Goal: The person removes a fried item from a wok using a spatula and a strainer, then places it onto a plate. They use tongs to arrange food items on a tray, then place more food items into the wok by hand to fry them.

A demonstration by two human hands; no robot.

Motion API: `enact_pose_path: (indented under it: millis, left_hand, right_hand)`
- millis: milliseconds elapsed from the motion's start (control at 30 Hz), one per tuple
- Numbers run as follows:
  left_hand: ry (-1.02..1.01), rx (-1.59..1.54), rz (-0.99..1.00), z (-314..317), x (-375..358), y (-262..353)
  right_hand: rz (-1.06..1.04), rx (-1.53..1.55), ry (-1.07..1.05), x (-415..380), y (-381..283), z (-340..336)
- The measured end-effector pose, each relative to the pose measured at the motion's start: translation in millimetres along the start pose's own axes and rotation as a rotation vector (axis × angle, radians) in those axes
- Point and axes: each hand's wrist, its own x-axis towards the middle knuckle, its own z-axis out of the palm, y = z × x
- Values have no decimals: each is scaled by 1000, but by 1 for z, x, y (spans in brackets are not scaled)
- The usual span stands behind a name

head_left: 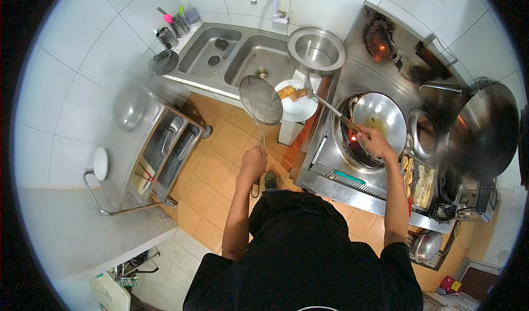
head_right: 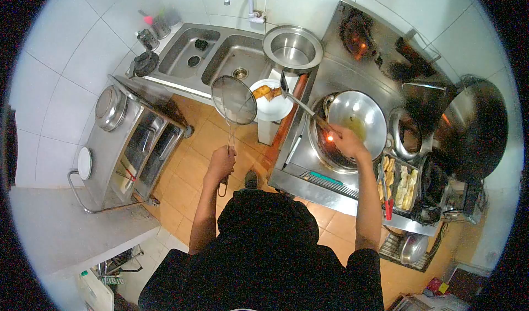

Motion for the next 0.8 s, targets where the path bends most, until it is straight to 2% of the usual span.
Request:
enact_pose_path:
  millis: [167, 233, 367, 633, 667, 733, 800]
  left_hand:
    - [-3, 13, 97, -2, 9, 5]
    - [-22, 13, 98, -2, 14, 5]
    - [-54, -9, 66, -5, 16, 11]
    - [-55, 46, 54, -6, 21, 5]
    - [-64, 60, 39, -7, 22, 5]
    - [-48, -14, 39, -14, 13, 7]
    - [-36, -87, 38, -25, -3, 9]
  right_hand:
    - [2, -58, 7, -3, -3, 6]
    - [227, 111, -98, -9, -19, 0]
    - [93, 31, -69, -4, -5, 8]
    - [283, 171, -122, -12, -25, 5]
    - [282, 171, -121, -9, -15, 9]
    - [4, 26, 10, -10, 4, 20]
    - [-5, -8, 70, -29, -6, 23]
